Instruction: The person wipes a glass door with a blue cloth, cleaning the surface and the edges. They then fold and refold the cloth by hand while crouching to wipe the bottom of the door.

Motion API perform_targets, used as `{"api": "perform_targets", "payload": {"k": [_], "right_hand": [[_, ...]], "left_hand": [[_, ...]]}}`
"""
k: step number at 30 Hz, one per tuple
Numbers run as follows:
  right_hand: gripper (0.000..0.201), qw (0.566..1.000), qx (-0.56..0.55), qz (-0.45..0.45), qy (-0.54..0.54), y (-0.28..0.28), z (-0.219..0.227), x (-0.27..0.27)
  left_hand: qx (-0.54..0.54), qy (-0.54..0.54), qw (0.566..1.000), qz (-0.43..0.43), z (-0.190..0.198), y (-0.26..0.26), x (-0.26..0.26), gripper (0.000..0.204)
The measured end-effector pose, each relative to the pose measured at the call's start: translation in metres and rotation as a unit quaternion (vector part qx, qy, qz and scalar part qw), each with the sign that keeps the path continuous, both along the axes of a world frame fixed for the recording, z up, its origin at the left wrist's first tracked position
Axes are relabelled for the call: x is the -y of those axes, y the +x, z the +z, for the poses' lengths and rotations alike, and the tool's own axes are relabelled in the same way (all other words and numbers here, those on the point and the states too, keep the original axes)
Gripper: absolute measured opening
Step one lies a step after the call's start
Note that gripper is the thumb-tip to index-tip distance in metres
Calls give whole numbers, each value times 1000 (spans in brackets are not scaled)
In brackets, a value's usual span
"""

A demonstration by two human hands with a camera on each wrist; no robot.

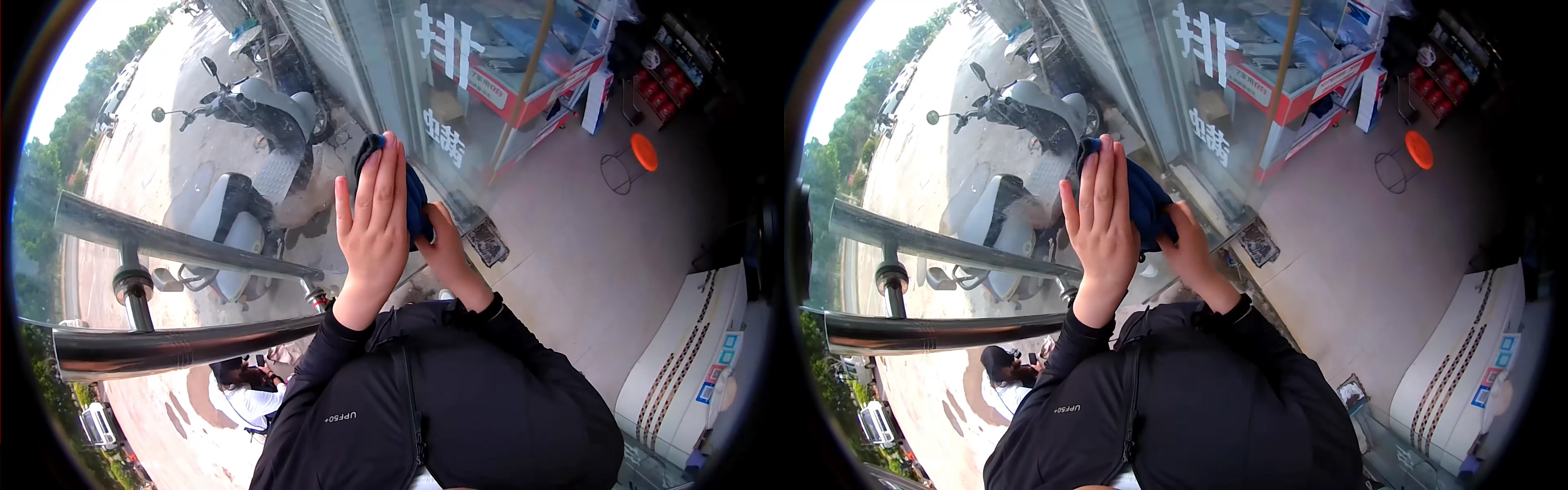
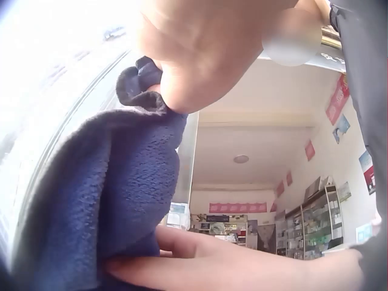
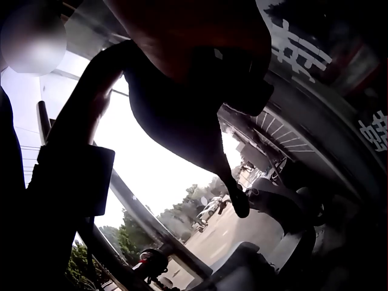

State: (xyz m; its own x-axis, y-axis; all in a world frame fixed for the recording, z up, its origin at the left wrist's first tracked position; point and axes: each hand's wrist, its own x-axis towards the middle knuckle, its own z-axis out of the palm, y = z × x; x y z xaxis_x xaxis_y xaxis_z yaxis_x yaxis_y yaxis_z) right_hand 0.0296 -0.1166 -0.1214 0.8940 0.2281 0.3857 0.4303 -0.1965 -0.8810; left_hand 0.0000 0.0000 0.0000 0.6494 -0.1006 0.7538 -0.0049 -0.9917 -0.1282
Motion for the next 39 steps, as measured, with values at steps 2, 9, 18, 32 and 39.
{"api": "perform_targets", "payload": {"k": [2, 9, 18, 32, 39], "right_hand": [[37, 999, 4, -12, 29, 8, -7, 5], [35, 970, 194, -89, 113, 23, 83, 17], [35, 916, 392, -15, 85, 25, 120, -57], [37, 936, 349, 31, 32, 37, 128, -33], [28, 920, 384, 38, 63, 28, 149, -37]], "left_hand": [[0, 22, 1000, 9, -3, -1, -4, 75], [102, -89, 987, 83, 25, -56, -36, 57], [198, -72, 968, 136, 5, -80, -73, 54], [151, -45, 980, 119, -19, -69, -69, 58], [169, -51, 978, 111, -26, -76, -65, 54]]}}
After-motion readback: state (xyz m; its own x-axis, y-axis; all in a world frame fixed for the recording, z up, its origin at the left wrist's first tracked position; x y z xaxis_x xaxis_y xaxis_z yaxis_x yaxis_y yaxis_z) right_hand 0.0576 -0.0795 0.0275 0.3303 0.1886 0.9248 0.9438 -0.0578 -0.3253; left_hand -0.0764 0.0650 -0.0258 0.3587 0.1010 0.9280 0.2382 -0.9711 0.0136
